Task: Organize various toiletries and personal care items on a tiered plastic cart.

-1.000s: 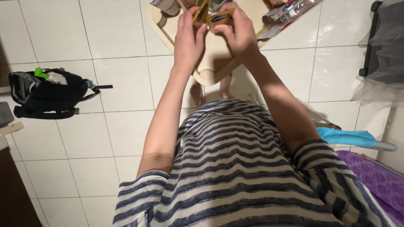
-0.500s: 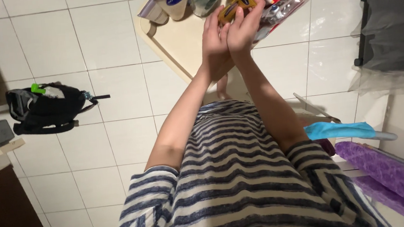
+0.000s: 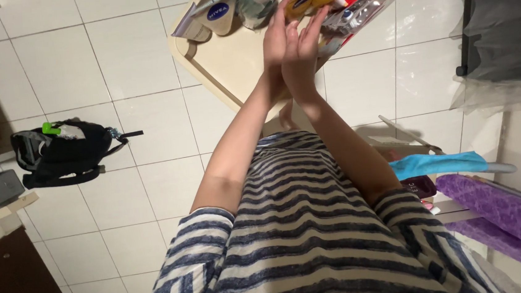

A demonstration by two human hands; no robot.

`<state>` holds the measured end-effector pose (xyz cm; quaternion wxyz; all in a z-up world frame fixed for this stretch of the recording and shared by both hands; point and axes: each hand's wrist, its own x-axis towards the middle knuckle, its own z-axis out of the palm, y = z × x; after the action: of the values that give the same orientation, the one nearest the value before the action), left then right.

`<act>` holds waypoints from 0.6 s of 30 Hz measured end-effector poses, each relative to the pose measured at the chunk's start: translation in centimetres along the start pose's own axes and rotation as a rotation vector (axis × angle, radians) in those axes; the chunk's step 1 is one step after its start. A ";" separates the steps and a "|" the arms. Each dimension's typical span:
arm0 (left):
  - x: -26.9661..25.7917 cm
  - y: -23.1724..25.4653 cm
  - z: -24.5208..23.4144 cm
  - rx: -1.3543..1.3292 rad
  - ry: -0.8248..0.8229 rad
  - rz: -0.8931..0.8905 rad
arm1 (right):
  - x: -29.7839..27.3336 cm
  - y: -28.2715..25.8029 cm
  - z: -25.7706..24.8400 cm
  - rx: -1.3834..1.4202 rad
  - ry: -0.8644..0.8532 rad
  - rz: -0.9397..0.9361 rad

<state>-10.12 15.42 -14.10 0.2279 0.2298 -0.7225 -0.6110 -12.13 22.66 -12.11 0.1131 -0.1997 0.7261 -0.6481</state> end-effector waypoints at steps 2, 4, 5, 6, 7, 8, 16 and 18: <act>0.6 -0.5 0.1 0.024 -0.020 -0.088 | -0.2 -1.0 -0.3 -0.063 -0.038 0.019; 0.4 -1.2 0.3 -0.136 -0.029 0.021 | -0.8 -1.3 -0.4 -0.129 -0.047 -0.062; 0.4 -1.6 0.3 -0.296 -0.038 0.130 | -1.1 -1.4 -0.4 -0.193 -0.060 -0.145; 0.7 -1.1 0.3 -0.296 -0.040 0.130 | -1.2 -1.5 -0.6 -0.193 -0.057 -0.144; 1.0 -0.6 0.3 -0.205 -0.039 -0.002 | -1.3 -1.7 -0.7 -0.193 -0.083 -0.064; 1.3 0.0 0.3 -0.114 -0.040 -0.134 | -1.3 -1.8 -0.9 -0.192 -0.111 0.015; 1.2 -3.4 0.5 0.119 0.124 -0.101 | -0.8 -2.3 -1.8 -0.186 -0.213 0.048; 1.1 -3.8 0.4 0.265 0.138 -0.175 | -0.2 -0.8 -1.6 -0.137 -0.227 -0.011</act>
<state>-11.06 14.45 -17.87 0.1905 0.3613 -0.7566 -0.5106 -12.49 24.15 -11.14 0.1771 -0.2831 0.7500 -0.5710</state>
